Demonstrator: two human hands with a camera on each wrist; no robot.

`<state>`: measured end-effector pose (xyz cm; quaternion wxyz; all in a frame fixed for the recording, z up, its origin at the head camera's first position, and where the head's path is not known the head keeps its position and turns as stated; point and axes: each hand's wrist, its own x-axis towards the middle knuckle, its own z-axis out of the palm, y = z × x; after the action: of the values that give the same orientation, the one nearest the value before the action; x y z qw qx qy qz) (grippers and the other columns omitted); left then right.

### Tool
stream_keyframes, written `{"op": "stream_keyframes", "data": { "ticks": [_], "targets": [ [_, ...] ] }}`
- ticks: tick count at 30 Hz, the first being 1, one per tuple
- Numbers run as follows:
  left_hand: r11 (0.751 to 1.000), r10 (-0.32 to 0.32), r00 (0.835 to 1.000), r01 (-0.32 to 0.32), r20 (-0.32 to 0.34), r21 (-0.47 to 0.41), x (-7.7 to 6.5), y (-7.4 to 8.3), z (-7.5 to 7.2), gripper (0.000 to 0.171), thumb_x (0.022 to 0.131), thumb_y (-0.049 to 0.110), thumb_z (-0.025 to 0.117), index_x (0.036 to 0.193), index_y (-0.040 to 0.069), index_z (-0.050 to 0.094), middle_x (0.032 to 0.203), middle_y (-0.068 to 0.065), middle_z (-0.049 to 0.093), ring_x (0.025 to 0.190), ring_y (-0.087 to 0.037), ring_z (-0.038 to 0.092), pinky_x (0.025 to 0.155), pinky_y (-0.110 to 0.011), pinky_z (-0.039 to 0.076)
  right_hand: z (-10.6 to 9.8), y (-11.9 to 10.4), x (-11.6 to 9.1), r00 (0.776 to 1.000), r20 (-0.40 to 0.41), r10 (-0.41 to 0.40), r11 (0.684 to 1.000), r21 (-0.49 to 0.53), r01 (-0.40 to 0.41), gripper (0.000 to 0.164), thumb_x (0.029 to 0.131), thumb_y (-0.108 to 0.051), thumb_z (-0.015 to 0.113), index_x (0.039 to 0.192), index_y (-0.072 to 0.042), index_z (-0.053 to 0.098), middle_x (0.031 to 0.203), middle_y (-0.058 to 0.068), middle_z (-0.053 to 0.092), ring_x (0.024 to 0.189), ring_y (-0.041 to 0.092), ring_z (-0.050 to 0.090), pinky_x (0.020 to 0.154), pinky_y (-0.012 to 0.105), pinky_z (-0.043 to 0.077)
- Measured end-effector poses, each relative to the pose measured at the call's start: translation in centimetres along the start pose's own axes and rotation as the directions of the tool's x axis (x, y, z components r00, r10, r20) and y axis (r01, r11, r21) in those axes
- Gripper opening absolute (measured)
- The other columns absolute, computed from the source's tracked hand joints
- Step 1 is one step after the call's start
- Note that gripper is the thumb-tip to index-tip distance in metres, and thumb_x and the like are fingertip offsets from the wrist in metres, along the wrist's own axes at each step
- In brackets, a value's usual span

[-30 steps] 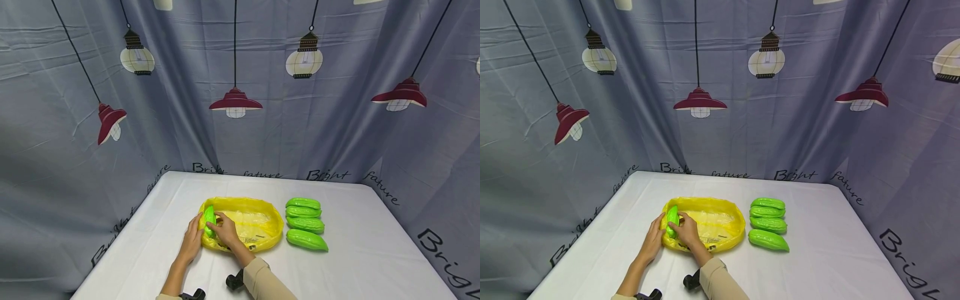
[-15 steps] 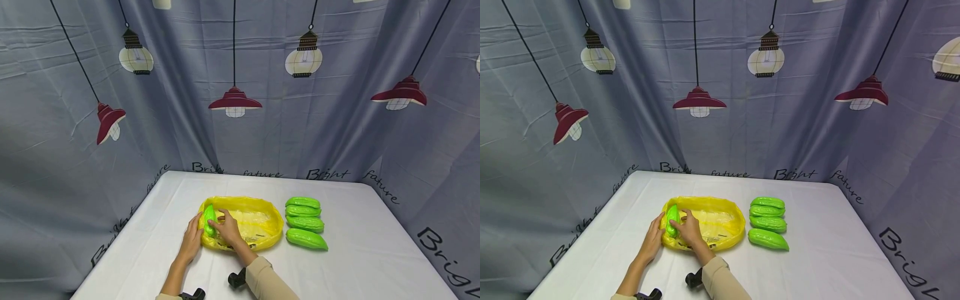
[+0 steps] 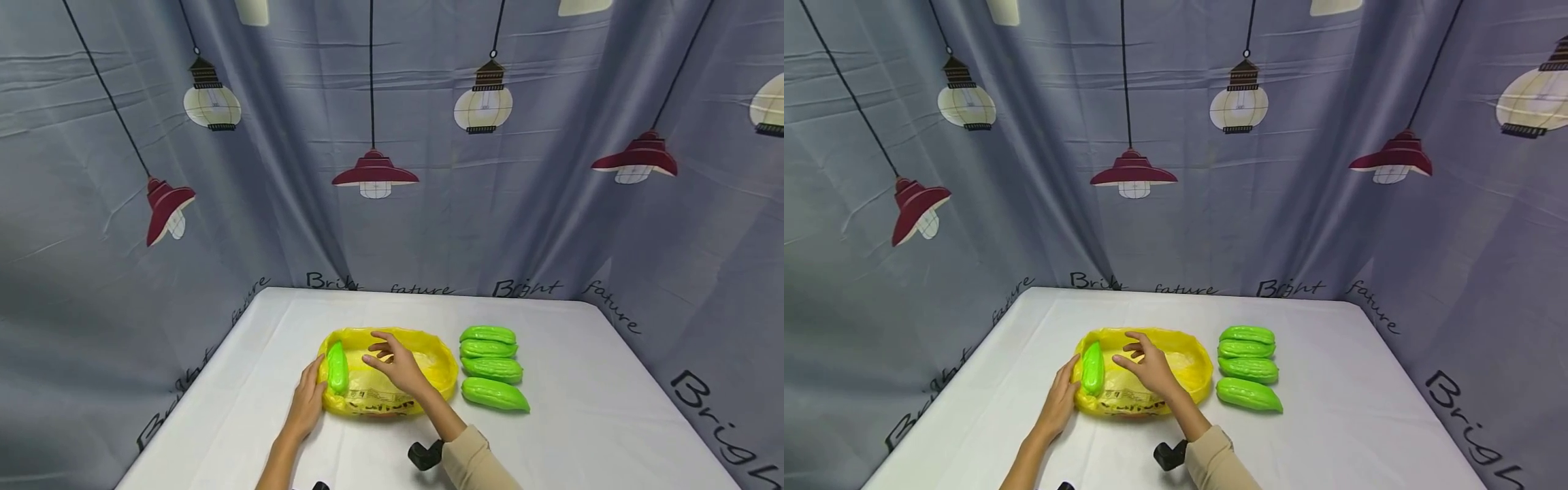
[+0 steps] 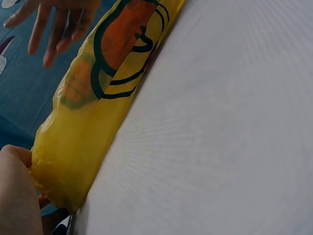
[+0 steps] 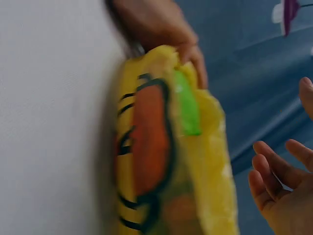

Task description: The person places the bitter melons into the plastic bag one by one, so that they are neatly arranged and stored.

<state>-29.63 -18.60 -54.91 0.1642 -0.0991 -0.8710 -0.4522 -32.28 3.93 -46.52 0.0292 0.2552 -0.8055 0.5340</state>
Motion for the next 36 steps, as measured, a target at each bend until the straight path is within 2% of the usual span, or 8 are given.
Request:
{"op": "stream_keyframes", "data": {
  "ticks": [6, 11, 14, 22, 26, 29, 32, 36],
  "targets": [
    [1.000, 0.000, 1.000, 0.001, 0.006, -0.010, 0.0, 0.0, 0.0, 0.051, 0.096, 0.008, 0.038, 0.146, 0.012, 0.026, 0.142, -0.018, 0.030, 0.128, -0.043, 0.029, 0.100, -0.060, 0.023, -4.3, -6.1, -2.2, 0.998, 0.007, -0.070, 0.994, 0.088, 0.069, 0.050, 0.089, -0.012, 0.061, 0.134, -0.002, 0.042, 0.119, 0.024, 0.055, 0.104, 0.037, 0.051, 0.088, 0.055, 0.040],
    [1.000, 0.009, 1.000, -0.009, -0.005, -0.007, 0.1, 0.1, 0.0, 0.051, 0.095, 0.007, 0.038, 0.145, 0.012, 0.027, 0.141, -0.018, 0.031, 0.128, -0.043, 0.030, 0.100, -0.060, 0.024, -8.3, -6.8, -2.8, 0.986, -0.017, -0.166, 0.986, 0.010, 0.167, 0.047, 0.088, -0.008, 0.062, 0.131, 0.001, 0.045, 0.120, 0.023, 0.056, 0.103, 0.033, 0.053, 0.087, 0.054, 0.041],
    [1.000, 0.012, 1.000, -0.012, -0.011, -0.009, 0.3, 0.0, 0.1, 0.051, 0.095, 0.007, 0.039, 0.145, 0.012, 0.027, 0.141, -0.018, 0.032, 0.128, -0.042, 0.030, 0.101, -0.059, 0.024, -10.8, -6.1, -2.8, 0.981, -0.058, -0.185, 0.982, -0.040, 0.183, 0.046, 0.087, -0.007, 0.062, 0.130, 0.002, 0.047, 0.118, 0.022, 0.057, 0.102, 0.033, 0.053, 0.085, 0.053, 0.043],
    [1.000, 0.003, 1.000, -0.003, -0.008, 0.004, 0.1, -0.1, 0.3, 0.052, 0.094, 0.006, 0.040, 0.145, 0.011, 0.028, 0.140, -0.019, 0.033, 0.127, -0.043, 0.031, 0.101, -0.058, 0.025, -16.7, -3.2, -4.8, 0.985, -0.131, -0.114, 0.987, -0.126, 0.098, 0.049, 0.086, -0.007, 0.063, 0.132, -0.001, 0.045, 0.119, 0.023, 0.056, 0.106, 0.039, 0.052, 0.086, 0.052, 0.043],
    [1.000, 0.007, 1.000, -0.007, -0.010, 0.007, 0.2, 0.0, 0.2, 0.052, 0.095, 0.007, 0.040, 0.145, 0.012, 0.028, 0.140, -0.018, 0.033, 0.127, -0.043, 0.031, 0.101, -0.058, 0.025, -19.0, -0.6, -6.2, 0.986, -0.131, -0.104, 0.986, -0.145, 0.085, 0.052, 0.086, -0.006, 0.064, 0.134, -0.005, 0.044, 0.121, 0.020, 0.056, 0.105, 0.039, 0.052, 0.087, 0.037, 0.045],
    [1.000, 0.008, 1.000, -0.008, -0.013, 0.009, 0.2, 0.0, 0.2, 0.052, 0.095, 0.008, 0.040, 0.145, 0.012, 0.028, 0.140, -0.018, 0.033, 0.127, -0.042, 0.031, 0.101, -0.058, 0.025, -20.2, 2.0, -7.3, 0.990, -0.111, -0.082, 0.985, -0.159, 0.064, 0.054, 0.085, -0.009, 0.066, 0.135, -0.010, 0.044, 0.122, 0.016, 0.056, 0.107, 0.035, 0.052, 0.087, 0.033, 0.044],
    [1.000, 0.007, 1.000, -0.007, -0.012, 0.011, 0.2, 0.0, 0.2, 0.051, 0.095, 0.008, 0.040, 0.145, 0.012, 0.028, 0.141, -0.018, 0.033, 0.127, -0.042, 0.031, 0.101, -0.059, 0.025, -20.6, 4.1, -8.4, 0.996, -0.070, -0.048, 0.985, -0.168, 0.036, 0.057, 0.084, -0.014, 0.068, 0.135, -0.011, 0.044, 0.123, 0.013, 0.056, 0.109, 0.032, 0.052, 0.090, 0.044, 0.043],
    [1.000, 0.011, 1.000, -0.011, -0.010, 0.016, 0.1, -0.1, 0.2, 0.051, 0.095, 0.008, 0.041, 0.145, 0.012, 0.028, 0.140, -0.018, 0.033, 0.127, -0.043, 0.031, 0.101, -0.058, 0.025, -20.0, 5.0, -9.7, 1.000, -0.014, -0.005, 0.988, -0.152, 0.002, 0.060, 0.081, -0.011, 0.070, 0.134, -0.006, 0.044, 0.122, 0.017, 0.056, 0.109, 0.038, 0.052, 0.088, 0.060, 0.037]
  ]
}}
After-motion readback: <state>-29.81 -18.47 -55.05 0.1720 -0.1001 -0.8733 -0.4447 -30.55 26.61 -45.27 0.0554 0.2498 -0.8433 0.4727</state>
